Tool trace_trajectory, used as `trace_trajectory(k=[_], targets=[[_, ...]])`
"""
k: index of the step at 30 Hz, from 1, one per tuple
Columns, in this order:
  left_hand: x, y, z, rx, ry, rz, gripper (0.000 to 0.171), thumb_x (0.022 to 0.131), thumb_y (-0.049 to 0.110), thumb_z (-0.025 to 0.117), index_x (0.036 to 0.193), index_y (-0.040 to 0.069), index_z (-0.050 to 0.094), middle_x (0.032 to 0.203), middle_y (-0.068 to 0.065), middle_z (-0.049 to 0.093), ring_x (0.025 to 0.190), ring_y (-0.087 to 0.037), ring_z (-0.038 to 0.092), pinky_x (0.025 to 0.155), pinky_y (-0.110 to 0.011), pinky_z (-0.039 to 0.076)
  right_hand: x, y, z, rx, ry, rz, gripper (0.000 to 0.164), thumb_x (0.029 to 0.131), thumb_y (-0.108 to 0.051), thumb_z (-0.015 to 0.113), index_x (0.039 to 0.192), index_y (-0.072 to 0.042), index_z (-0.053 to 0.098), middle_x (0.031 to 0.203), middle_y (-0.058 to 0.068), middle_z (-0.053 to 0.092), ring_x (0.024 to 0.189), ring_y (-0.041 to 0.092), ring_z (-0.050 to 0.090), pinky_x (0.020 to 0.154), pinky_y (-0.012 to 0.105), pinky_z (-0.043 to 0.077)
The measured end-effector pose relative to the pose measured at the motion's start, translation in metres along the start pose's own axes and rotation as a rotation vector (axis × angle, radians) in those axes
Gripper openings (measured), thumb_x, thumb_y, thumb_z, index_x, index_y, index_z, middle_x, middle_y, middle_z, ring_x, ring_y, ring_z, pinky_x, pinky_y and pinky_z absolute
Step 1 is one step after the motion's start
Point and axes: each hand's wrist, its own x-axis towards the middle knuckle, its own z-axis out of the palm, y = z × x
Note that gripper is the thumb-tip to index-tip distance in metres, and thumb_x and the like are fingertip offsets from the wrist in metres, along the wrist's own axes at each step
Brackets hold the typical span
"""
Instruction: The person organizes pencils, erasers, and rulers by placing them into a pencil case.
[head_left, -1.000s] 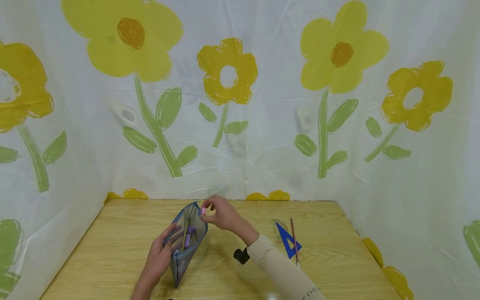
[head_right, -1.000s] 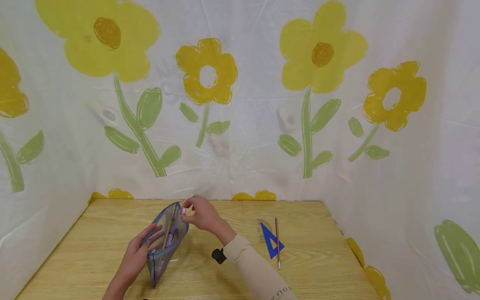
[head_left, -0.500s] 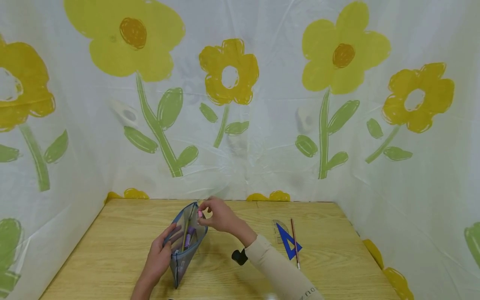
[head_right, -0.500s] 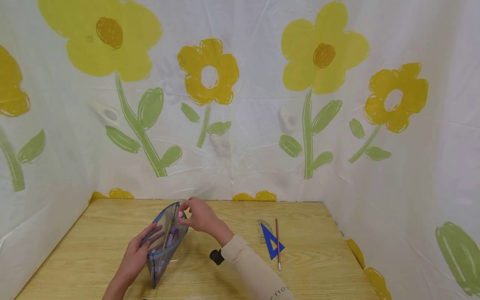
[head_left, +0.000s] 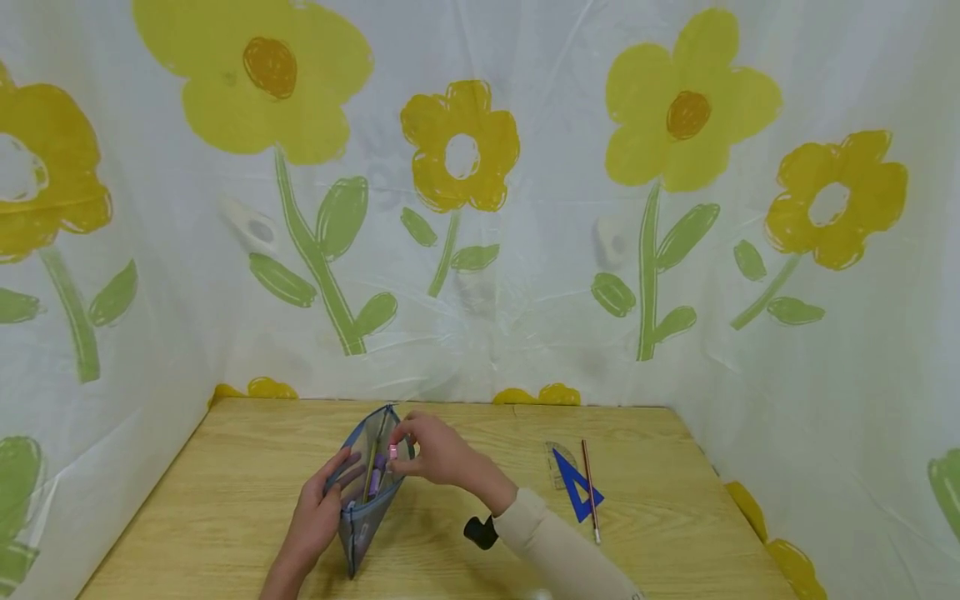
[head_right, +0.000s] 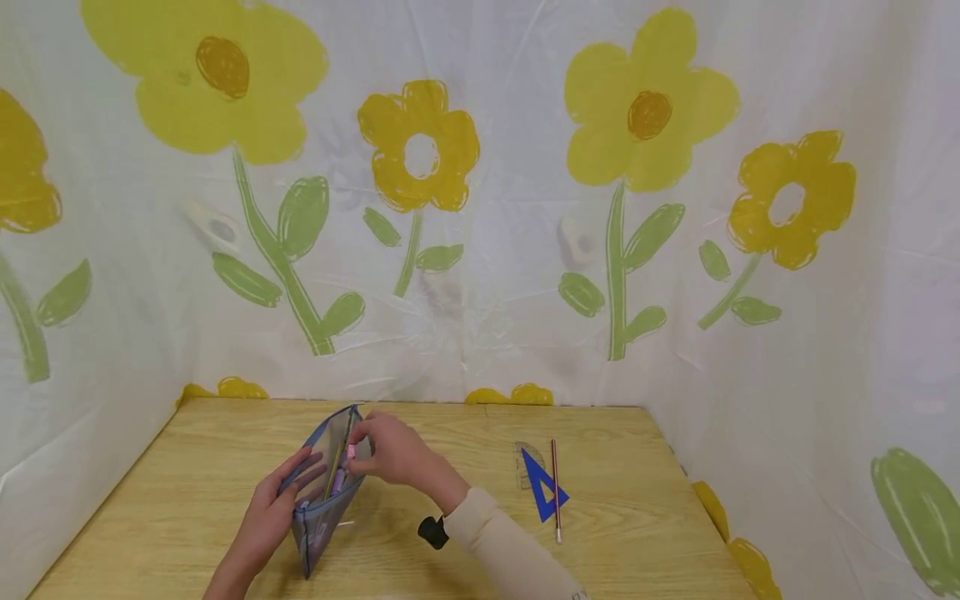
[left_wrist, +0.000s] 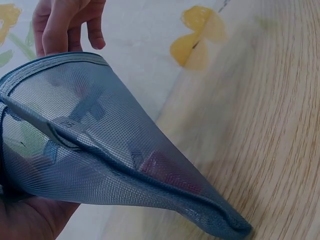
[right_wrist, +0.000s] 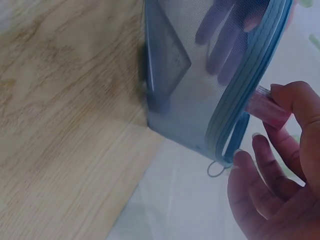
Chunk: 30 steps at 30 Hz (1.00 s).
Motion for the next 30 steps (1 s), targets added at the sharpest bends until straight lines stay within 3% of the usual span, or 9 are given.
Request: trace_trajectory(k=[9, 15, 19, 25, 30], targets=[[0.000, -0.001, 0.000, -0.010, 0.001, 0.024, 0.059, 0.099, -0.010, 0.019, 0.158, -0.009, 0.017, 0.159, -0.029, 0.030, 0.145, -0.047, 0.036, 0.111, -0.043, 0.047, -0.007, -0.010, -0.002, 0.012, -0.031, -0.036, 0.014, 0.090, -0.024, 0.077, 0.100, -0.015, 0.074, 0.097, -0.004, 0.063, 0.086, 0.016, 0.061, 0.067, 0.010, 0.046], [-0.001, -0.003, -0.001, 0.014, 0.006, 0.028, 0.058, 0.099, -0.010, 0.021, 0.157, -0.009, 0.019, 0.158, -0.030, 0.032, 0.144, -0.047, 0.038, 0.109, -0.047, 0.050, -0.009, -0.012, -0.002, 0.035, -0.025, -0.059, 0.013, 0.091, -0.025, 0.077, 0.100, -0.016, 0.075, 0.101, -0.004, 0.067, 0.088, 0.010, 0.062, 0.075, 0.008, 0.048], [-0.001, -0.003, -0.001, 0.024, 0.008, 0.022, 0.058, 0.099, -0.010, 0.021, 0.158, -0.009, 0.019, 0.158, -0.030, 0.033, 0.143, -0.048, 0.040, 0.109, -0.050, 0.049, -0.014, -0.012, -0.003, 0.066, -0.017, -0.046, 0.014, 0.091, -0.025, 0.078, 0.102, -0.017, 0.075, 0.100, -0.004, 0.065, 0.084, 0.012, 0.060, 0.071, 0.009, 0.047], [0.000, -0.003, -0.001, 0.028, 0.016, 0.013, 0.059, 0.099, -0.010, 0.021, 0.158, -0.009, 0.019, 0.158, -0.030, 0.033, 0.142, -0.048, 0.040, 0.109, -0.049, 0.049, -0.026, -0.006, -0.003, 0.129, 0.012, -0.014, 0.020, 0.093, -0.024, 0.076, 0.108, -0.011, 0.074, 0.105, 0.003, 0.069, 0.082, 0.002, 0.052, 0.074, 0.012, 0.049], [-0.001, -0.003, -0.001, 0.037, 0.014, 0.018, 0.058, 0.100, -0.010, 0.020, 0.157, -0.010, 0.019, 0.157, -0.030, 0.033, 0.142, -0.049, 0.040, 0.108, -0.047, 0.050, -0.042, 0.003, 0.001, 0.223, 0.055, 0.034, 0.022, 0.096, -0.024, 0.071, 0.113, -0.009, 0.071, 0.110, 0.004, 0.068, 0.090, 0.009, 0.059, 0.081, 0.021, 0.055]])
